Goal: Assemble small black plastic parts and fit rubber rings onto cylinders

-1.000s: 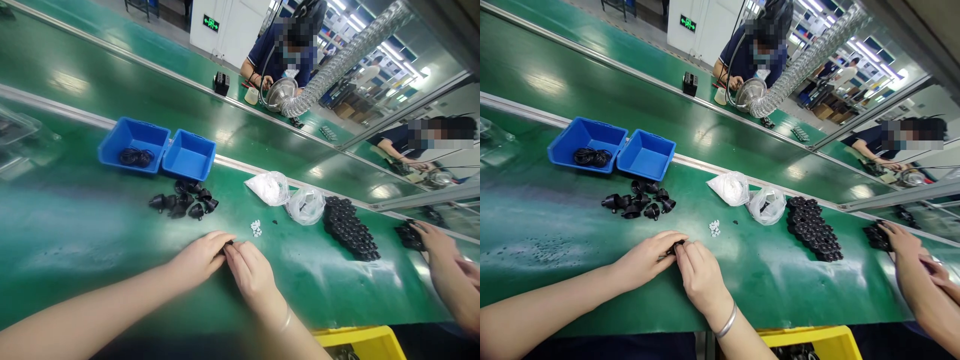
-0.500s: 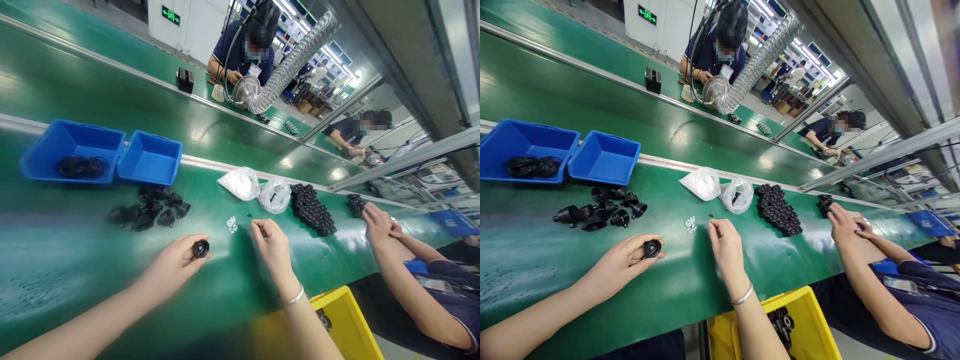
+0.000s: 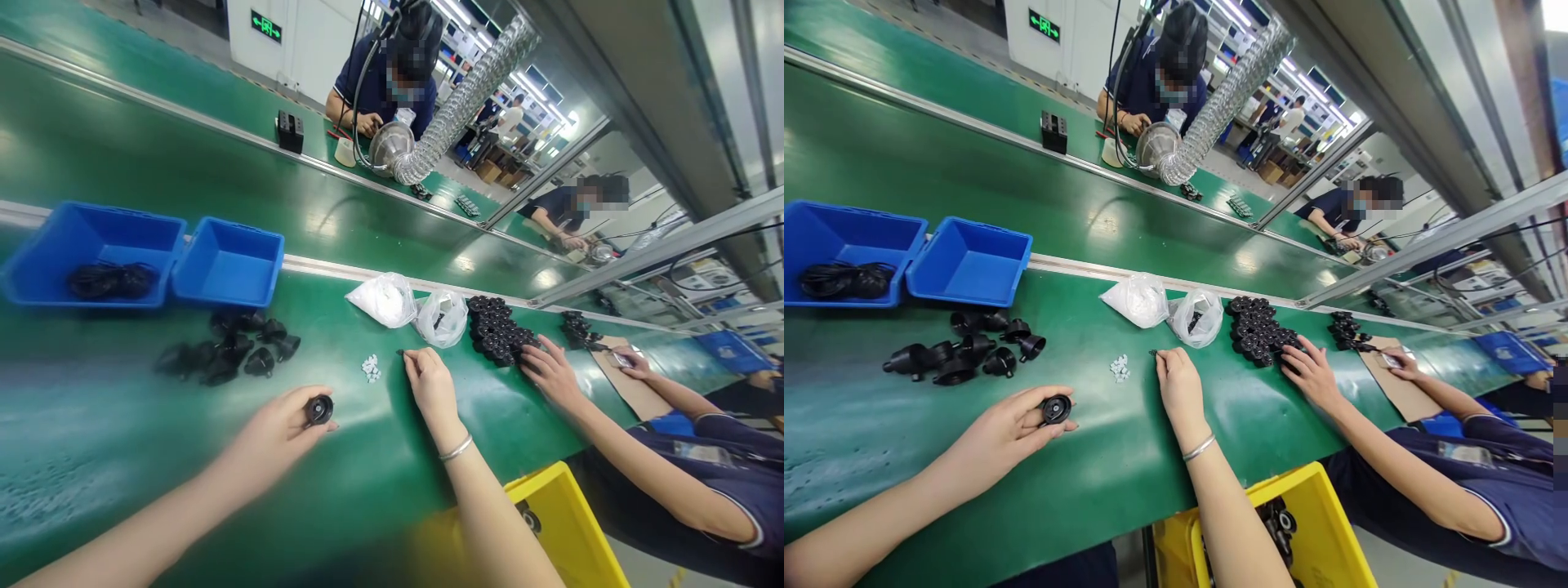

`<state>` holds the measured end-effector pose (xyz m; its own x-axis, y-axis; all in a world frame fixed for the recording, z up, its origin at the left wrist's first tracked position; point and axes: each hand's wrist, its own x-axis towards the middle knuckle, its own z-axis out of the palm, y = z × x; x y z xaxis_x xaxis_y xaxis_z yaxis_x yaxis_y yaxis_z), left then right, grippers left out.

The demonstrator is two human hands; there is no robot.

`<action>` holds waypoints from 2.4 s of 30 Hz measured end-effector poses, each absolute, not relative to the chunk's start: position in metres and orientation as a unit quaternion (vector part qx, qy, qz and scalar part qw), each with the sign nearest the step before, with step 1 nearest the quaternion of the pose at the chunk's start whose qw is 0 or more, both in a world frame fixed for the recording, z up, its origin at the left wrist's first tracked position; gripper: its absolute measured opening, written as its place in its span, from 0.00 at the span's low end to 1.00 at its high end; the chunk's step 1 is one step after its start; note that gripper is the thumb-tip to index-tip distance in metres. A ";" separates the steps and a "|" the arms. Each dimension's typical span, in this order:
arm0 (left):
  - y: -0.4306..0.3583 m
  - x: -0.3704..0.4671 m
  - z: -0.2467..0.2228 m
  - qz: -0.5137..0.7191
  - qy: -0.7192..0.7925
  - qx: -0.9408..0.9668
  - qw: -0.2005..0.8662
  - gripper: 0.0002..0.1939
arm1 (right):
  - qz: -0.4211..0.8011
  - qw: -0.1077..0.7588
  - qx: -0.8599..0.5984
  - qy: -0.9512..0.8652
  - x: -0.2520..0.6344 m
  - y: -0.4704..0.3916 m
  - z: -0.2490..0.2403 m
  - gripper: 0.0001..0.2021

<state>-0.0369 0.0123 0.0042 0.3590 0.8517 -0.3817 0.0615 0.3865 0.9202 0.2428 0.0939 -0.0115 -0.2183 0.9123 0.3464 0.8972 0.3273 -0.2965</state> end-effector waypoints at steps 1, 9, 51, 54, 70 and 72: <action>0.012 -0.037 0.004 0.293 0.485 0.471 0.676 0.19 | 0.012 0.236 -0.577 -0.782 0.243 0.094 -0.012 0.11; 0.011 -0.037 -0.003 0.336 0.465 0.480 0.664 0.18 | 0.052 0.276 -0.485 -0.828 0.201 0.059 0.013 0.06; 0.018 -0.045 -0.006 0.315 0.507 0.552 0.583 0.20 | 0.061 0.115 -0.326 -0.936 0.154 0.010 -0.002 0.31; 0.018 -0.046 -0.005 0.311 0.507 0.556 0.581 0.20 | 0.073 0.123 -0.333 -0.932 0.154 0.009 -0.003 0.31; 0.021 -0.046 0.000 0.313 0.514 0.573 0.556 0.18 | 0.143 0.137 -0.351 -0.915 0.149 0.014 -0.001 0.27; 0.020 -0.046 -0.001 0.325 0.502 0.560 0.574 0.18 | 0.153 0.169 -0.361 -0.904 0.149 0.013 -0.001 0.27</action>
<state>-0.0462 0.0201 -0.0009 0.2846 0.9348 -0.2127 0.1898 0.1626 0.9683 0.1491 0.0133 -0.0012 -0.6827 0.7040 0.1957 0.6007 0.6932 -0.3982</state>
